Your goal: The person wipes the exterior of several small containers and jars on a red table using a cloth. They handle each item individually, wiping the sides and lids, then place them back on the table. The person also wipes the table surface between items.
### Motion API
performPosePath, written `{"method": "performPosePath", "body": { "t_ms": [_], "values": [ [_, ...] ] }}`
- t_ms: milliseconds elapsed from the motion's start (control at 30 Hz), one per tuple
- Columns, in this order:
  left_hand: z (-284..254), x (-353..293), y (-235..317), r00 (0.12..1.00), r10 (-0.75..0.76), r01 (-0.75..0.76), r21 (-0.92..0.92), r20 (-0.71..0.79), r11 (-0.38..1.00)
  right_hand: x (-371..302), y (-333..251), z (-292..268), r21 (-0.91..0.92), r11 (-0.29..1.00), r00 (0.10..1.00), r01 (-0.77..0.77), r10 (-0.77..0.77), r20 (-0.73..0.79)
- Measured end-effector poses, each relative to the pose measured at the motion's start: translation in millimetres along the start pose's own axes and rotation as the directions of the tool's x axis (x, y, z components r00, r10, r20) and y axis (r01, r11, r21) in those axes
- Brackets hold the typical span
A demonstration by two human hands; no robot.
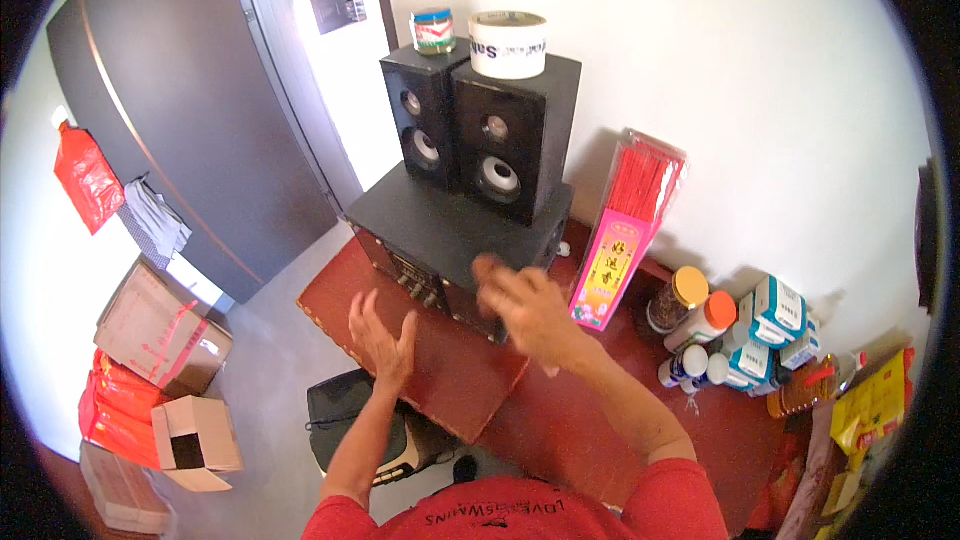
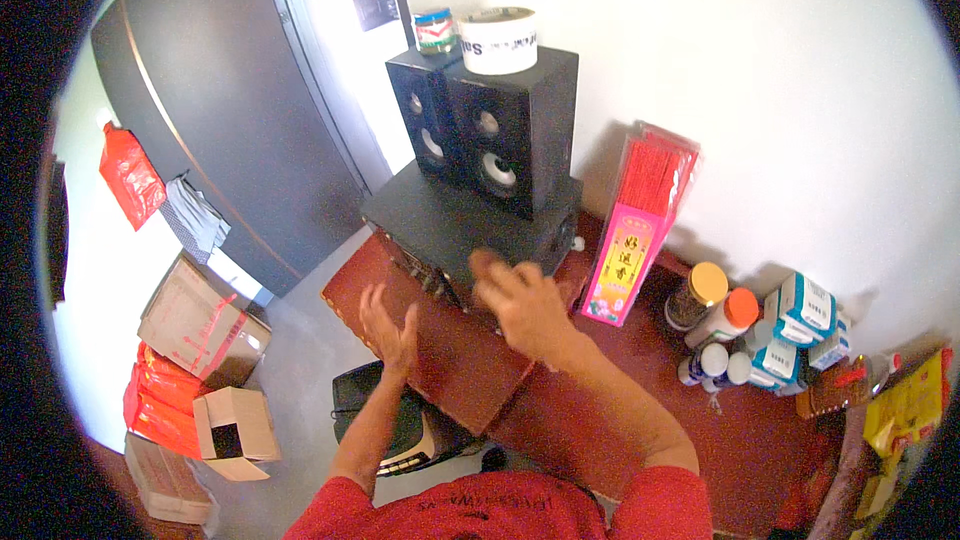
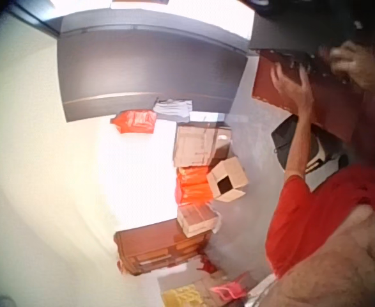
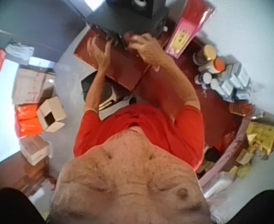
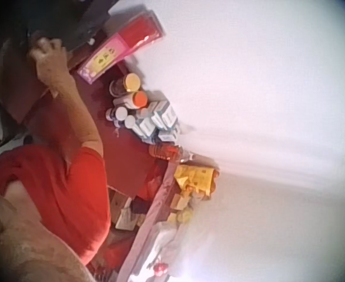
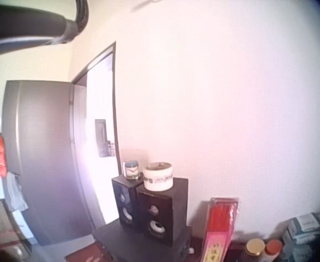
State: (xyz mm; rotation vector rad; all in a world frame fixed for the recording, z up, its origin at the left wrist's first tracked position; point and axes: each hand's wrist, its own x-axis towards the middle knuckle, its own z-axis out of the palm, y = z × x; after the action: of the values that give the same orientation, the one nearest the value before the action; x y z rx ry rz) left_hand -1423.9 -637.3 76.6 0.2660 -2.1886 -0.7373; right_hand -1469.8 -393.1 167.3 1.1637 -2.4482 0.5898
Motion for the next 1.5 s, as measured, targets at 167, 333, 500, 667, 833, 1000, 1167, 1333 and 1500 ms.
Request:
{"method": "performPosePath", "body": {
  "t_ms": [167, 333, 500, 667, 833, 1000, 1167, 1333, 1500],
  "values": [
    [-10.5, 135.5, 126.9, 0.933, 0.268, -0.329, -0.269, -0.24, 0.905, 29.0, 8.3, -30.2, 0.122, 0.99, 0.989, 0.067, -0.05, -0.14],
    [17.6, 223.5, 238.1, 0.999, -0.002, 0.022, -0.378, 0.052, 0.925, 8.7, 32.3, -9.0, 0.132, 0.987, 0.991, 0.095, -0.106, 0.082],
    [40.5, 260.4, 271.5, 0.985, -0.037, 0.064, -0.152, 0.169, 0.986, -40.8, 30.5, -35.9, 0.772, 0.63, 0.98, -0.086, -0.086, 0.179],
    [58.2, 273.8, 262.2, 0.997, 0.011, 0.008, -0.254, 0.075, 0.967, -118.8, 35.7, -35.2, 0.944, -0.027, 0.777, -0.329, 0.561, 0.287],
    [18.5, 228.0, 292.1, 0.966, 0.257, -0.158, -0.809, -0.008, 0.566, -145.3, 54.6, -67.3, 0.998, 0.052, 0.697, 0.039, 0.714, -0.064],
    [-9.3, 125.4, 278.1, 0.897, 0.423, -0.04, -0.931, 0.127, 0.364, -75.4, -8.6, -133.6, 0.895, 0.423, 0.383, 0.145, 0.81, -0.444],
    [-14.6, 37.4, 259.6, 0.906, 0.346, 0.112, -0.928, 0.242, 0.355, -43.3, -53.3, -131.1, 0.517, 0.856, 0.549, 0.004, 0.431, -0.717],
    [-31.7, -5.9, 246.0, 0.901, 0.269, 0.237, -0.907, 0.339, 0.349, -46.3, -45.9, -118.1, 0.696, 0.714, 0.522, -0.07, 0.621, -0.584],
    [-53.1, -10.7, 209.3, 0.71, 0.643, -0.055, -0.887, 0.288, 0.458, -46.9, -43.5, -124.6, 0.988, -0.147, 0.817, 0.045, 0.575, 0.049]
  ]
}}
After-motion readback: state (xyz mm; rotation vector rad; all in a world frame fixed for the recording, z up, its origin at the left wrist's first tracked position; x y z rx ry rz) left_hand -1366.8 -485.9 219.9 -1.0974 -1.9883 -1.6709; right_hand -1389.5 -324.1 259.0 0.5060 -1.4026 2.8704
